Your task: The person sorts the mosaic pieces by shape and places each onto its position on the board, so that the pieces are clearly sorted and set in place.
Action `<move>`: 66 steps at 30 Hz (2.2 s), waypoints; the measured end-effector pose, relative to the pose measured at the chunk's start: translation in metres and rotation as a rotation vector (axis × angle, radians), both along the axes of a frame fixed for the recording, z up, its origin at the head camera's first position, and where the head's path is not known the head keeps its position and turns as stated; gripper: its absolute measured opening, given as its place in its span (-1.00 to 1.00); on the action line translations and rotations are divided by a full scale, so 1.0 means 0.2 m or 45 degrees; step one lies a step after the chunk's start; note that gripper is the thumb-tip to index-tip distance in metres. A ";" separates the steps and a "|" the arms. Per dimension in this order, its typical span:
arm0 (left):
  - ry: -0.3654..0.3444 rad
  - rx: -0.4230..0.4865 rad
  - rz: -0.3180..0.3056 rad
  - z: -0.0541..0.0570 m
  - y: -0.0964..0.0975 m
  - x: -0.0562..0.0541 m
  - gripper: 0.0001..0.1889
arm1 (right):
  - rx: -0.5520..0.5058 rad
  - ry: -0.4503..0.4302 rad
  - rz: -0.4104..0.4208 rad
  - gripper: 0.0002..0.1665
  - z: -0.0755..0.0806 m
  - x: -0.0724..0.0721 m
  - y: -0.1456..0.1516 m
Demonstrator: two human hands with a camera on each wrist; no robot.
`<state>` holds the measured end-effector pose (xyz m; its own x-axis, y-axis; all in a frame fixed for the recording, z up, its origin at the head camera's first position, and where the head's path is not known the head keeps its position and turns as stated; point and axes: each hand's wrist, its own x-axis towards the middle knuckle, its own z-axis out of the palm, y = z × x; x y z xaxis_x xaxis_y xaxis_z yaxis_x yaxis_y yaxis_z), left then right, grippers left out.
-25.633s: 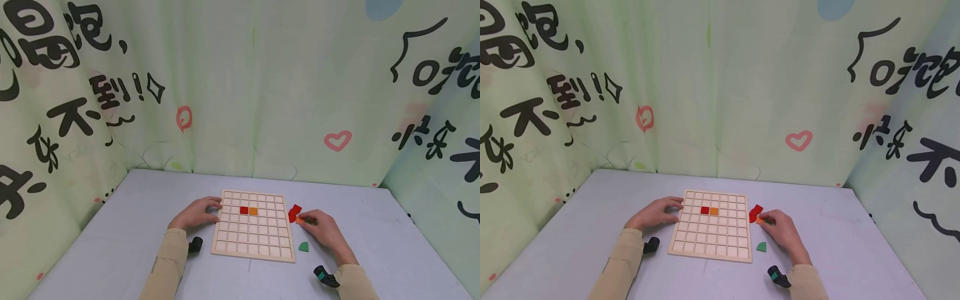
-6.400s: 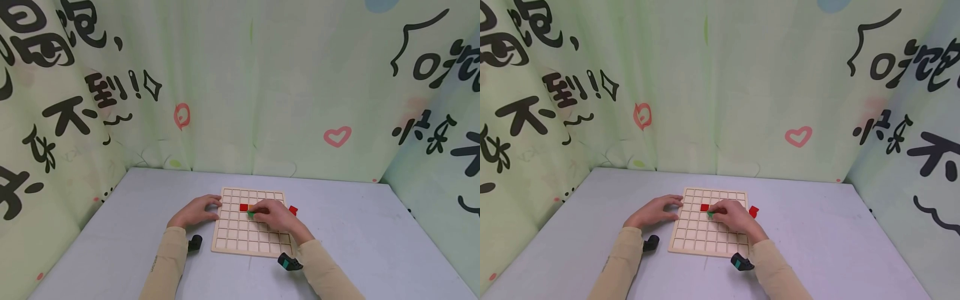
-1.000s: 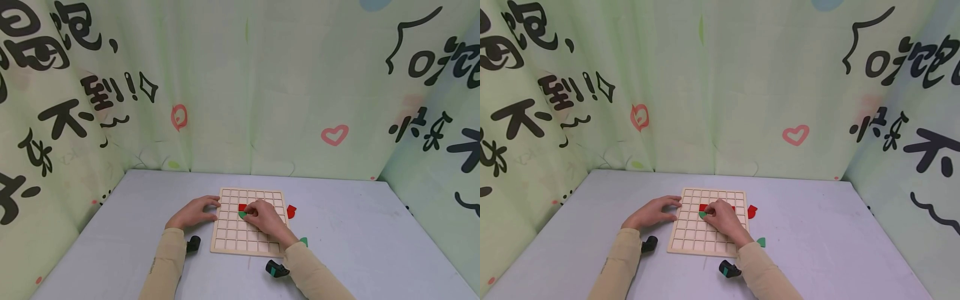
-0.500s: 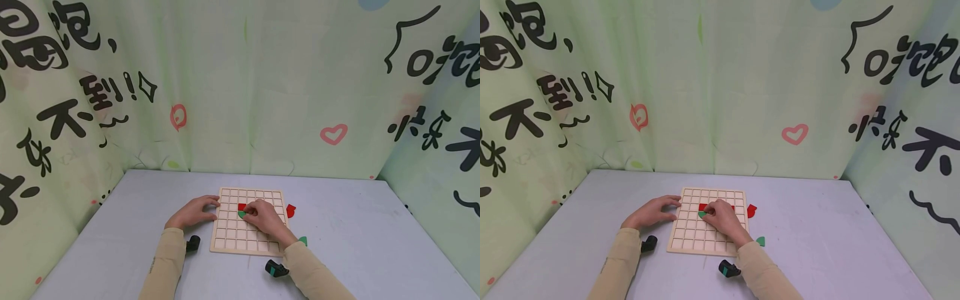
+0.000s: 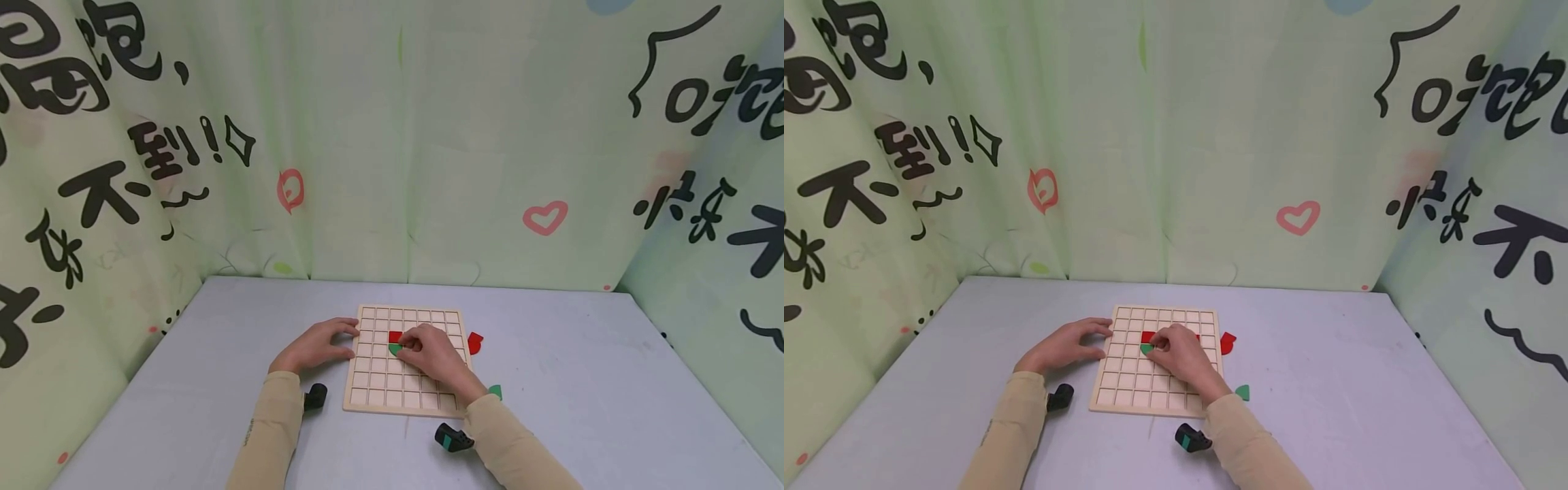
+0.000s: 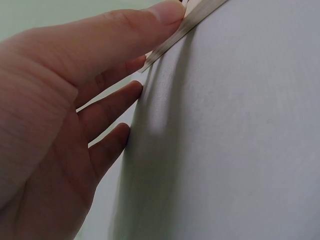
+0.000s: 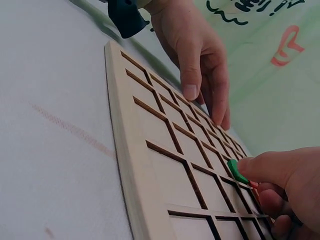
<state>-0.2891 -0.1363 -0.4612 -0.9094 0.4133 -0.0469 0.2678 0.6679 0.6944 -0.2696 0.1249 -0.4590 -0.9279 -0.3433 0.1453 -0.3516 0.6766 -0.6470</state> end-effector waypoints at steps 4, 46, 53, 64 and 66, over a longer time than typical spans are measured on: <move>0.006 -0.001 -0.002 0.00 0.00 0.00 -0.58 | -0.049 -0.028 -0.073 -0.78 0.03 0.01 0.05; 0.003 0.033 0.002 0.01 0.01 0.01 -0.59 | 0.064 -0.227 -0.129 -0.56 0.04 0.28 0.76; 0.009 0.032 -0.005 0.01 0.00 0.01 -0.58 | 0.042 -0.230 -0.086 -0.58 0.04 0.28 0.76; -0.004 0.016 0.016 0.00 0.01 0.01 -0.58 | 0.059 -0.174 0.132 -0.70 0.05 0.28 0.80; -0.010 0.020 0.020 0.00 0.01 0.01 -0.58 | 0.062 -0.164 0.124 -0.73 0.05 0.28 0.80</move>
<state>-0.2875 -0.1344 -0.4614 -0.9155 0.3996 -0.0474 0.2519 0.6608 0.7070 -0.2131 0.2851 -0.4498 -0.8998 -0.4362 0.0081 -0.3331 0.6748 -0.6585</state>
